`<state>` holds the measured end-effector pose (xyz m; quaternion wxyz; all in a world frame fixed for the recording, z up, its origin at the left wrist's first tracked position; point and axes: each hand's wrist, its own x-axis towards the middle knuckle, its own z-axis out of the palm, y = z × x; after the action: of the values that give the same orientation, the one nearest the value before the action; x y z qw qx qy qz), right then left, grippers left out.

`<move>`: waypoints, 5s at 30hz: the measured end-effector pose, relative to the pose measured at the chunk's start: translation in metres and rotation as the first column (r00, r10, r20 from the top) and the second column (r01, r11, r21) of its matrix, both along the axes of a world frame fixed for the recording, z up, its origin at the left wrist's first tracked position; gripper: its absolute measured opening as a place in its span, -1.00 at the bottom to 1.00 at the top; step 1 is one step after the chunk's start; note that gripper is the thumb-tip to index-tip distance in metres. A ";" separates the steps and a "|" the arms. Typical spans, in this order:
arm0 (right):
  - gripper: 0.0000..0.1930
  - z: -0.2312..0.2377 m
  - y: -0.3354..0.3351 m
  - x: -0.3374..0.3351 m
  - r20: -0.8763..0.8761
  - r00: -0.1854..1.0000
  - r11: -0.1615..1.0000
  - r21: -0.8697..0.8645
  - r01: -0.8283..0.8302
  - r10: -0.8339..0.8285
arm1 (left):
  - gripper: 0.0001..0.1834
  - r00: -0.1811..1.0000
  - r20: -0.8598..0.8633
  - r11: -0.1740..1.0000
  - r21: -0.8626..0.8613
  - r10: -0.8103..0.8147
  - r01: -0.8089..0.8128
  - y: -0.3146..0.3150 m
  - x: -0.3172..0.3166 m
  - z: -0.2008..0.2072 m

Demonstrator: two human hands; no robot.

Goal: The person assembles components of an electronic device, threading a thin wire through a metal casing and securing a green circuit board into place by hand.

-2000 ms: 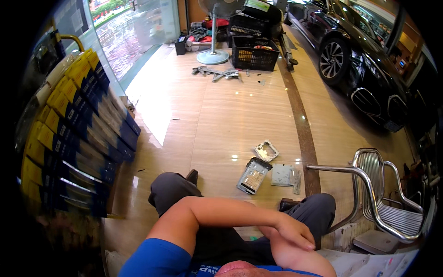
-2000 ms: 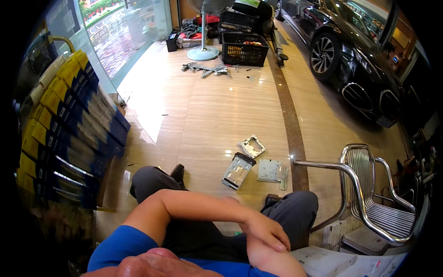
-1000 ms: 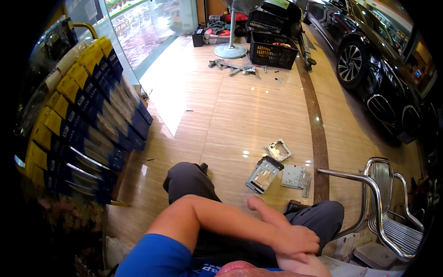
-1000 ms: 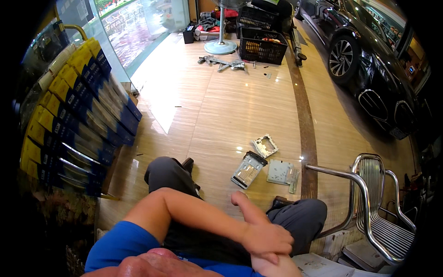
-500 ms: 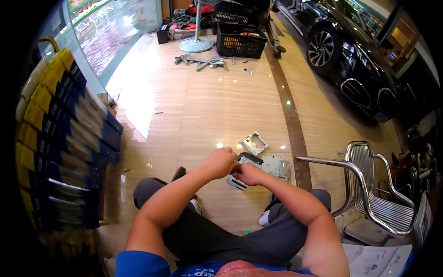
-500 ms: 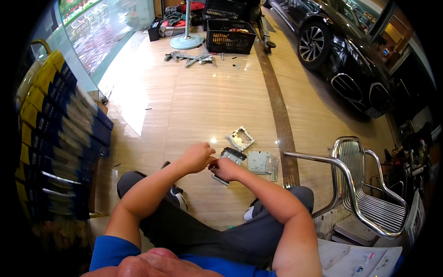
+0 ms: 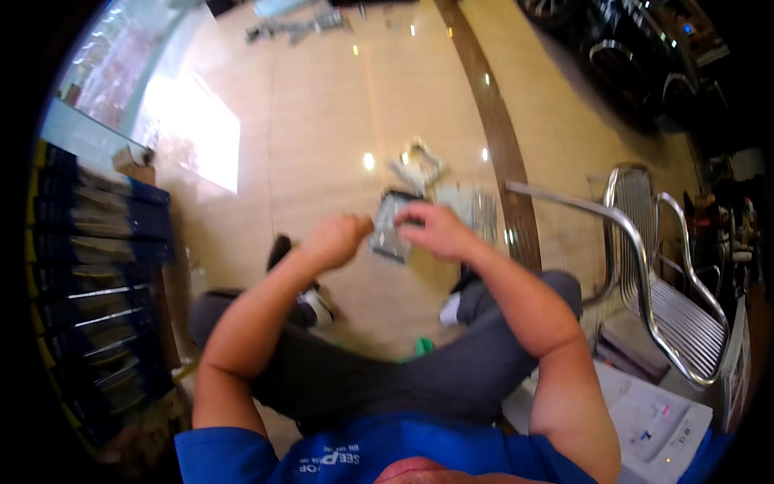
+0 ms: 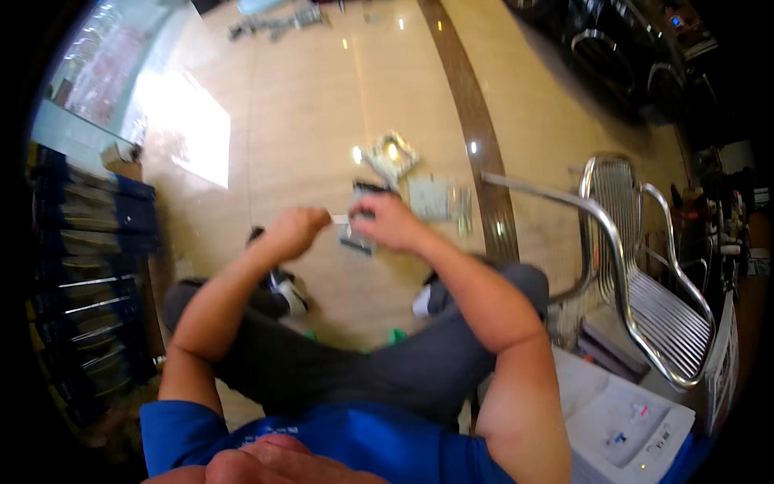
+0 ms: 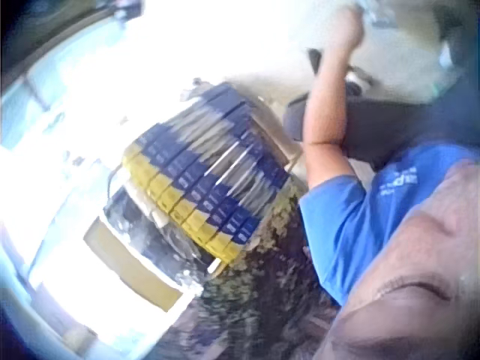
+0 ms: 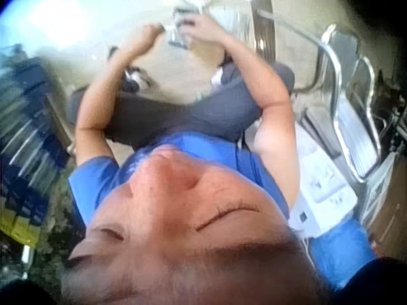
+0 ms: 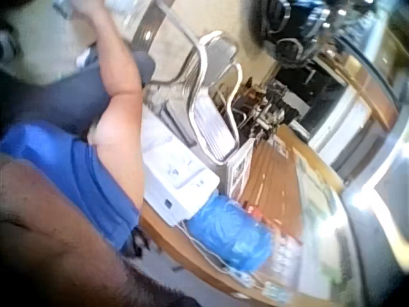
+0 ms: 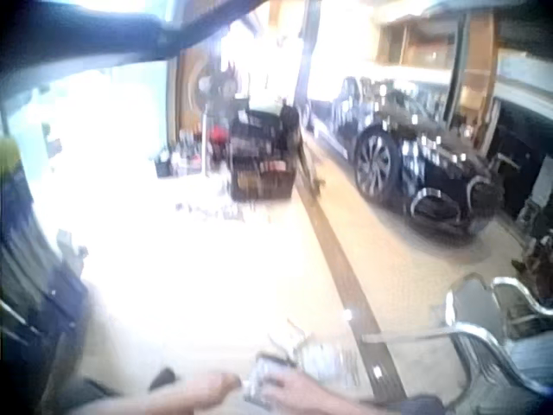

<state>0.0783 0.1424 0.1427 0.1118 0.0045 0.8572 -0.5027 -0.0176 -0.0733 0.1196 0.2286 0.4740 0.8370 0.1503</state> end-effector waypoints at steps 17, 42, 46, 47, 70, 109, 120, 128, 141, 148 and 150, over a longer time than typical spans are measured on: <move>-0.86 -0.082 0.022 0.032 0.073 0.995 0.896 0.435 -0.091 0.066 | -0.69 0.973 0.160 0.886 -0.408 -0.169 0.221 0.017 0.029 -0.057; -0.88 -0.091 0.002 0.041 -0.012 0.984 0.918 0.361 -0.164 0.180 | -0.71 0.970 0.138 0.899 -0.367 -0.202 0.240 0.022 0.024 -0.056; -0.89 -0.089 0.000 0.039 0.008 0.978 0.900 0.391 -0.194 0.207 | -0.71 0.969 0.141 0.899 -0.366 -0.201 0.240 0.022 0.023 -0.056; -0.90 -0.092 0.000 0.038 0.020 0.971 0.877 0.425 -0.224 0.239 | -0.71 0.969 0.142 0.900 -0.365 -0.200 0.239 0.022 0.024 -0.055; -0.85 -0.076 -0.014 0.040 0.242 0.879 0.704 0.529 -0.474 0.411 | -0.71 0.970 0.168 0.903 -0.363 -0.178 0.229 0.026 0.024 -0.051; -0.81 -0.089 -0.003 0.035 -0.046 0.960 0.931 0.261 -0.254 0.275 | -0.68 0.966 0.163 0.882 -0.399 -0.200 0.250 0.026 0.025 -0.062; -0.75 -0.096 -0.007 0.038 0.035 0.974 0.962 0.152 -0.225 0.222 | -0.66 0.963 0.167 0.867 -0.422 -0.212 0.264 0.028 0.024 -0.063; -0.75 -0.079 -0.008 0.030 0.135 0.988 0.945 0.310 -0.109 0.070 | -0.66 0.960 0.171 0.852 -0.445 -0.221 0.275 0.026 0.024 -0.063; -0.83 -0.090 -0.010 0.047 -0.029 0.971 0.931 0.289 -0.221 0.239 | -0.65 0.961 0.156 0.846 -0.455 -0.230 0.277 0.033 0.028 -0.066; -0.84 -0.095 -0.013 0.036 -0.078 0.967 0.957 0.183 -0.226 0.244 | -0.63 0.965 0.148 0.842 -0.472 -0.216 0.261 0.025 0.021 -0.070; -0.83 -0.101 -0.012 0.038 -0.054 0.965 0.956 0.161 -0.244 0.256 | -0.62 0.962 0.170 0.836 -0.478 -0.213 0.270 0.026 0.022 -0.072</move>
<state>0.1167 0.1304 0.0420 0.1421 -0.1141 0.8903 -0.4173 0.0045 -0.0472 0.0474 0.4057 0.4919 0.7667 -0.0744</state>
